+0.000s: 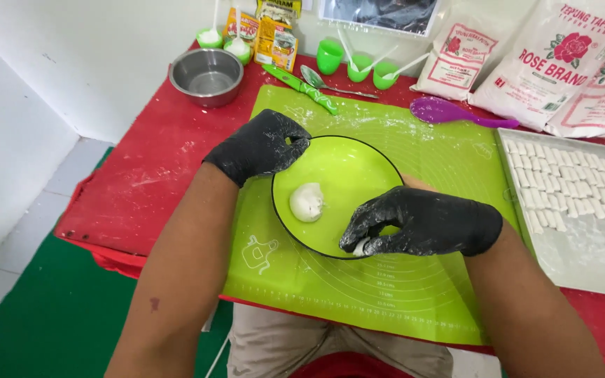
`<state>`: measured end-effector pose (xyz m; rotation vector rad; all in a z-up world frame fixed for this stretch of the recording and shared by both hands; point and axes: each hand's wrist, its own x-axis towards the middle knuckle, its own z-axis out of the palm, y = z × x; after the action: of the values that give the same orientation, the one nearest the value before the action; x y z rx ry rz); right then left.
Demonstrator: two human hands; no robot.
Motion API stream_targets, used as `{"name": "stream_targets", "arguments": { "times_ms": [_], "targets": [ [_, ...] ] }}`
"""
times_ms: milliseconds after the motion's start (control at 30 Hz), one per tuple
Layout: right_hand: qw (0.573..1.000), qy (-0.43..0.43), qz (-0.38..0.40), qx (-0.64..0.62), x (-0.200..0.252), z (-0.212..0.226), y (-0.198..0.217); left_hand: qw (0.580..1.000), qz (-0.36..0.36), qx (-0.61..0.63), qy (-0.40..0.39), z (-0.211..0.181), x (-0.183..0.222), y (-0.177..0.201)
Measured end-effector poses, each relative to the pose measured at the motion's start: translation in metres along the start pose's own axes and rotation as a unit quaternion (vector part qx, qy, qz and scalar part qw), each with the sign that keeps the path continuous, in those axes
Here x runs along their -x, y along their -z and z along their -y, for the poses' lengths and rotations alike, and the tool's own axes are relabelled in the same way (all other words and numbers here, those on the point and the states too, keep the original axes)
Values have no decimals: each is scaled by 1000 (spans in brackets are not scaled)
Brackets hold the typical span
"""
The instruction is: The person rolls dough into thin strips, cuts them into small uniform pieces using a scraper, and organizes them on a metal tray.
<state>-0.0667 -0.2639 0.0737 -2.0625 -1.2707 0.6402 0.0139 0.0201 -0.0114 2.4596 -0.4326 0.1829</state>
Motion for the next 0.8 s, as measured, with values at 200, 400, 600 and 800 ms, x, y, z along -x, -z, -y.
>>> {"name": "stream_targets", "arguments": {
  "times_ms": [200, 400, 600, 800],
  "targets": [
    [969, 29, -222, -103, -11, -13, -1, 998, -27, -8, -56, 13, 12, 34],
    [897, -56, -353, -262, -8, -10, 15, 996, -54, -44, -48, 16, 64, 92],
    [930, -60, -314, -180, -6, -13, 17, 990, -58, -25, -123, 108, 142, 153],
    [938, -82, -274, -196, -13, -27, 13, 957, -73, -58, 274, 79, 166, 167]
  ]
}}
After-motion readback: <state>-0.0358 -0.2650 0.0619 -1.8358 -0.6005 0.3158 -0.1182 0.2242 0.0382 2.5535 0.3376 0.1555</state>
